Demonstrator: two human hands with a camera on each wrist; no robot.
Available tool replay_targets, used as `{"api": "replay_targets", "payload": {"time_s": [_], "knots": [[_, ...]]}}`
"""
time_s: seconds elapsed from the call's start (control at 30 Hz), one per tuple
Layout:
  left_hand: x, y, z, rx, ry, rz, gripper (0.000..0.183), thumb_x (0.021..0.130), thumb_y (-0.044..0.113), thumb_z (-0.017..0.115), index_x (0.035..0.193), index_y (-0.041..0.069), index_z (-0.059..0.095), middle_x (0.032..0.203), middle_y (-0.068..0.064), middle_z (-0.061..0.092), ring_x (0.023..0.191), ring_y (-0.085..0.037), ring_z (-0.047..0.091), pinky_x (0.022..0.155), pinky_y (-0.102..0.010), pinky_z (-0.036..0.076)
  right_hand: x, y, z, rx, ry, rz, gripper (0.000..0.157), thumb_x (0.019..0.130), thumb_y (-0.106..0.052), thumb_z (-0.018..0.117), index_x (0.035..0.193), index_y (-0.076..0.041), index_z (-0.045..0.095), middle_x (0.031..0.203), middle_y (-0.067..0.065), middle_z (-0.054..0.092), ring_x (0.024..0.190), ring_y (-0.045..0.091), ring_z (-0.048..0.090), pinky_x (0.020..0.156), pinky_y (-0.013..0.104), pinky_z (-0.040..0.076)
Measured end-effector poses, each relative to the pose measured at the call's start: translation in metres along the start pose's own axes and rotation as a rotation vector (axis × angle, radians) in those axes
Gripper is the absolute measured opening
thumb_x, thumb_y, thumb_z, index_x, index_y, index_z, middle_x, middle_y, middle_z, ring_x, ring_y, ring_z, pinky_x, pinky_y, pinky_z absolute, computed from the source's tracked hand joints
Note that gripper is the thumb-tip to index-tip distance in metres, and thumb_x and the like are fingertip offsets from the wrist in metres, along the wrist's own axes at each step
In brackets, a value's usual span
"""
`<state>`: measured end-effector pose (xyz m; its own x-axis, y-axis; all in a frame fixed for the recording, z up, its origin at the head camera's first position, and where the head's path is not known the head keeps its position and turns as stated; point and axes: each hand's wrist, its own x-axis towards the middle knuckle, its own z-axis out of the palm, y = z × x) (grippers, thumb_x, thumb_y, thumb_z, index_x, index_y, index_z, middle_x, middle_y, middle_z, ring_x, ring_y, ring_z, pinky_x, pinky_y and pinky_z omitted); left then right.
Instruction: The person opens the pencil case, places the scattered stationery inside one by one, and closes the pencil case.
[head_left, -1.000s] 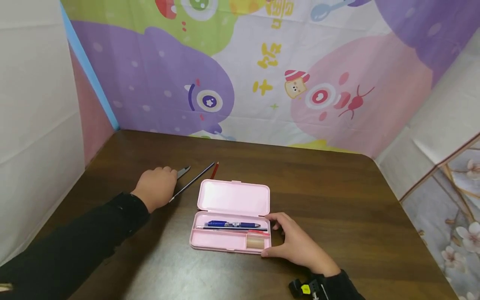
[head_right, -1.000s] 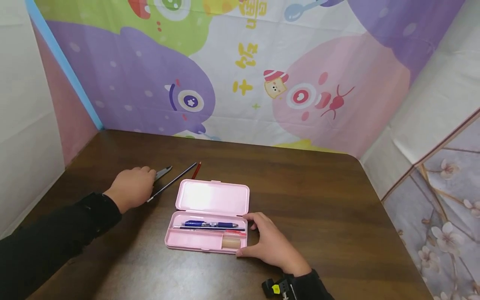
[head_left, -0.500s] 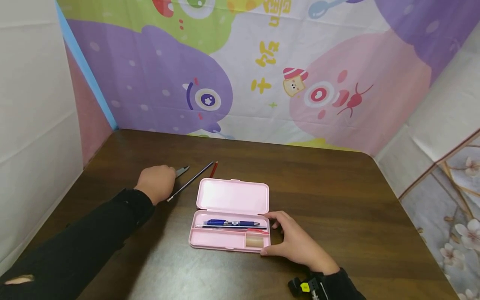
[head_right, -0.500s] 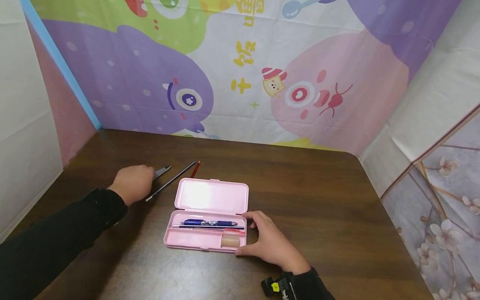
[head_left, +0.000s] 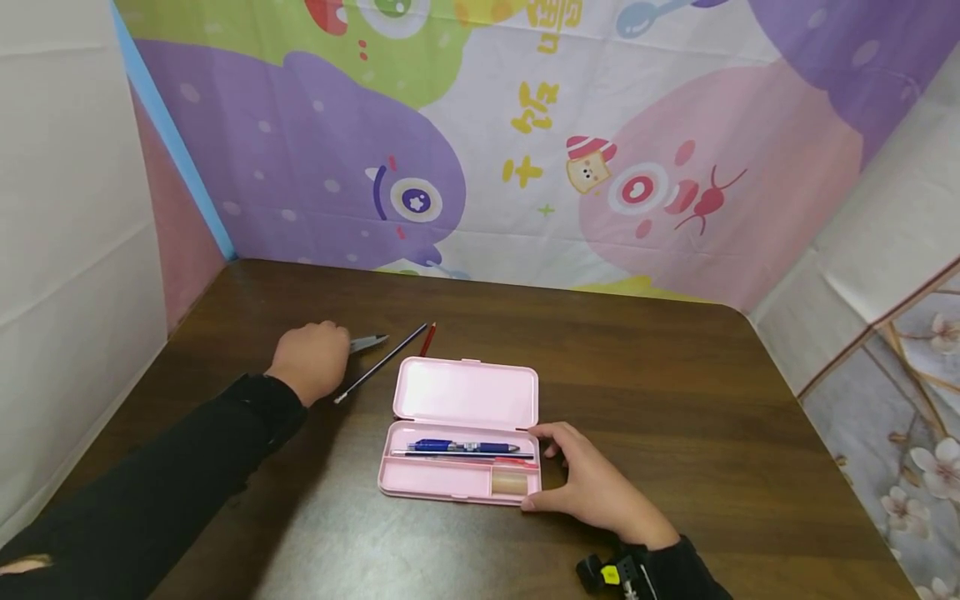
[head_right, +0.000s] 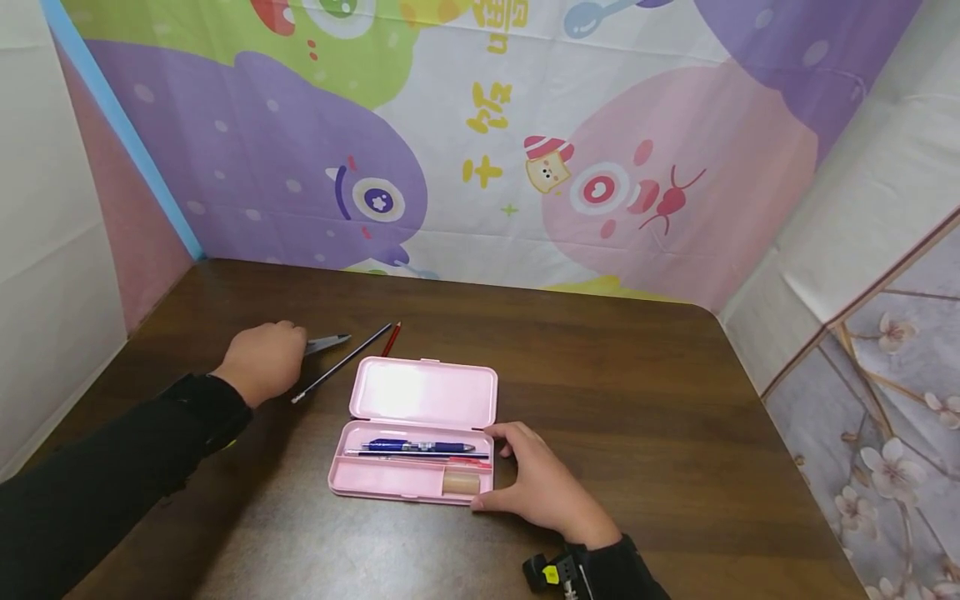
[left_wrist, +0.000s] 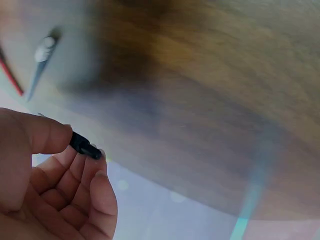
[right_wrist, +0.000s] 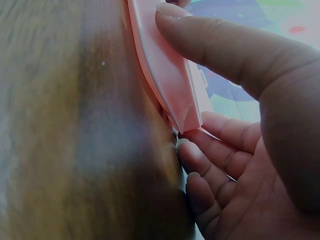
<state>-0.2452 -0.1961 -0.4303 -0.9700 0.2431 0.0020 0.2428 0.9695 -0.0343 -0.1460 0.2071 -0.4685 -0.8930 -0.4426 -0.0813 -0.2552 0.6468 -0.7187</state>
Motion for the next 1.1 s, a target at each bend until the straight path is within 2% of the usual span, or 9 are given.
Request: {"api": "replay_targets", "payload": {"time_s": [0.2, 0.33, 0.5, 0.63, 0.77, 0.9, 1.1], "knots": [[-0.005, 0.008, -0.013, -0.045, 0.031, -0.003, 0.019, 0.087, 0.004, 0.058, 0.104, -0.004, 0.064, 0.097, -0.017, 0.062, 0.089, -0.035, 0.062, 0.072, -0.052, 0.053, 0.002, -0.001, 0.0, -0.002, 0.0, 0.004, 0.086, 0.063, -0.052, 0.087, 0.133, -0.021, 0.049, 0.113, -0.007, 0.05, 0.102, 0.013, 0.046, 0.087, 0.036, 0.043], [-0.015, 0.014, -0.019, -0.179, 0.077, -0.045, 0.018, 0.088, 0.007, 0.06, 0.103, -0.001, 0.064, 0.094, -0.013, 0.062, 0.084, -0.029, 0.061, 0.069, -0.047, 0.053, 0.002, -0.001, 0.001, -0.007, 0.004, 0.004, 0.086, 0.062, -0.052, 0.087, 0.133, -0.021, 0.049, 0.112, -0.007, 0.05, 0.102, 0.013, 0.046, 0.087, 0.036, 0.043], [-0.028, 0.024, -0.017, -0.348, 0.152, -0.075, 0.018, 0.091, 0.012, 0.061, 0.104, 0.0, 0.066, 0.094, -0.011, 0.061, 0.079, -0.024, 0.06, 0.068, -0.044, 0.051, 0.002, -0.001, 0.002, -0.011, 0.007, -0.001, 0.086, 0.062, -0.051, 0.088, 0.133, -0.021, 0.049, 0.112, -0.007, 0.05, 0.101, 0.013, 0.047, 0.087, 0.036, 0.043], [-0.04, 0.036, -0.017, -0.463, 0.166, -0.082, 0.019, 0.093, 0.016, 0.061, 0.106, 0.002, 0.064, 0.095, -0.009, 0.06, 0.077, -0.021, 0.057, 0.068, -0.041, 0.049, 0.002, -0.001, 0.002, -0.01, 0.009, -0.005, 0.086, 0.062, -0.052, 0.088, 0.133, -0.021, 0.049, 0.112, -0.007, 0.05, 0.101, 0.013, 0.047, 0.086, 0.036, 0.043], [-0.058, 0.046, -0.02, -0.565, 0.178, -0.098, 0.018, 0.094, 0.018, 0.062, 0.106, 0.004, 0.063, 0.094, -0.007, 0.059, 0.076, -0.021, 0.054, 0.068, -0.039, 0.048, 0.004, -0.001, 0.004, -0.006, -0.004, -0.01, 0.086, 0.063, -0.054, 0.086, 0.133, -0.023, 0.049, 0.113, -0.008, 0.05, 0.102, 0.012, 0.047, 0.087, 0.037, 0.043], [-0.073, 0.054, -0.023, -0.619, 0.183, -0.109, 0.018, 0.093, 0.018, 0.063, 0.107, 0.006, 0.063, 0.095, -0.005, 0.06, 0.078, -0.021, 0.054, 0.067, -0.037, 0.048, 0.004, -0.002, 0.005, 0.005, -0.015, -0.001, 0.085, 0.064, -0.054, 0.086, 0.134, -0.024, 0.048, 0.112, -0.007, 0.05, 0.102, 0.013, 0.046, 0.087, 0.037, 0.043], [-0.081, 0.069, -0.029, -0.641, 0.187, -0.082, 0.015, 0.09, 0.017, 0.066, 0.103, 0.009, 0.065, 0.091, -0.002, 0.059, 0.077, -0.018, 0.053, 0.064, -0.033, 0.047, 0.001, 0.0, 0.002, -0.011, 0.002, 0.0, 0.085, 0.064, -0.053, 0.086, 0.134, -0.022, 0.048, 0.111, -0.006, 0.049, 0.1, 0.014, 0.045, 0.085, 0.034, 0.043]]}}
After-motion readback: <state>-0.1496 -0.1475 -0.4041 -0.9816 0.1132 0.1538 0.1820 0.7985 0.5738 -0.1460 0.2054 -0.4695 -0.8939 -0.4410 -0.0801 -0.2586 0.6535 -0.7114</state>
